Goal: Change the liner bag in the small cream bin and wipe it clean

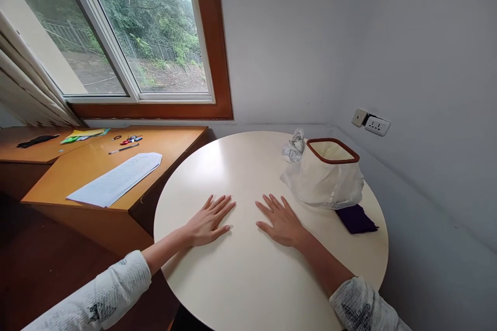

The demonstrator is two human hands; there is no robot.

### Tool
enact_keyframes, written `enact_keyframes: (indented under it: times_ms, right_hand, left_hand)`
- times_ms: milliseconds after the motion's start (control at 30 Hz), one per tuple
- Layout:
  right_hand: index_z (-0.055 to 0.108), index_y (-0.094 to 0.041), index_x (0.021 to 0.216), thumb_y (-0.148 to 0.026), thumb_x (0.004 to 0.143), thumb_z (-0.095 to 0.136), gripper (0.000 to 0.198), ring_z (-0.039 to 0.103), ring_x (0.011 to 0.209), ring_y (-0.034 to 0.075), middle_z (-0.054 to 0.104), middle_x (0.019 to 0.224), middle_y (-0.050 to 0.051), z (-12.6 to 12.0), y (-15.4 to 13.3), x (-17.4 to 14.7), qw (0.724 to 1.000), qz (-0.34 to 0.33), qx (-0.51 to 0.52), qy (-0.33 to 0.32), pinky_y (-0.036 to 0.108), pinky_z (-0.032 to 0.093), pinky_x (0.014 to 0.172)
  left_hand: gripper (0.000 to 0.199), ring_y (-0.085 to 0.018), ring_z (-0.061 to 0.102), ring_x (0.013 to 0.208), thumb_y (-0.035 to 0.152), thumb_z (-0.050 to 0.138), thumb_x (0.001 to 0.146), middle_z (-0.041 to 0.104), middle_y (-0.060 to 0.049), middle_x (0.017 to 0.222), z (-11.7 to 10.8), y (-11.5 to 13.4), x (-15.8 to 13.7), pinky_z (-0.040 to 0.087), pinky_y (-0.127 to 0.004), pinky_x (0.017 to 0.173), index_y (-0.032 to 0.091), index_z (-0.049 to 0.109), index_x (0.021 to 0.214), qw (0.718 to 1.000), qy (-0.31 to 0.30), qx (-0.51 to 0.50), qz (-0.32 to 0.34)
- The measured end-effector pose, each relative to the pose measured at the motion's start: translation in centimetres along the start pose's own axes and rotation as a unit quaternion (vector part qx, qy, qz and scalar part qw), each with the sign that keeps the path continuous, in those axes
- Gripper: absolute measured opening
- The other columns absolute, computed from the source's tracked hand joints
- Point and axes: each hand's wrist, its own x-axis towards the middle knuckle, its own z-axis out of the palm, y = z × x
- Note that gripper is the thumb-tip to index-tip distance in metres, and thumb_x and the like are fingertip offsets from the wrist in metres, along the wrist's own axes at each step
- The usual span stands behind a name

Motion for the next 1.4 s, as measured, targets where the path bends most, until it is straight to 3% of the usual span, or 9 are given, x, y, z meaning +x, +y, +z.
enact_keyframes:
  times_ms: [1400]
  right_hand:
    - [0.013, -0.033, 0.142, -0.056, 0.089, 0.025, 0.06, 0.01, 0.138, 0.025, 0.011, 0.151, 0.002, -0.3, 0.4, 1.0, 0.999, 0.004, 0.032, -0.026, 0.05, 0.002, 0.109]
  left_hand:
    - [0.067, -0.028, 0.012, 0.137, 0.053, 0.028, 0.089, 0.007, -0.003, 0.15, 0.1, -1.0, 0.6, 0.005, -0.051, 0.111, 0.028, -0.005, 0.142, 1.0, 0.007, -0.007, 0.023]
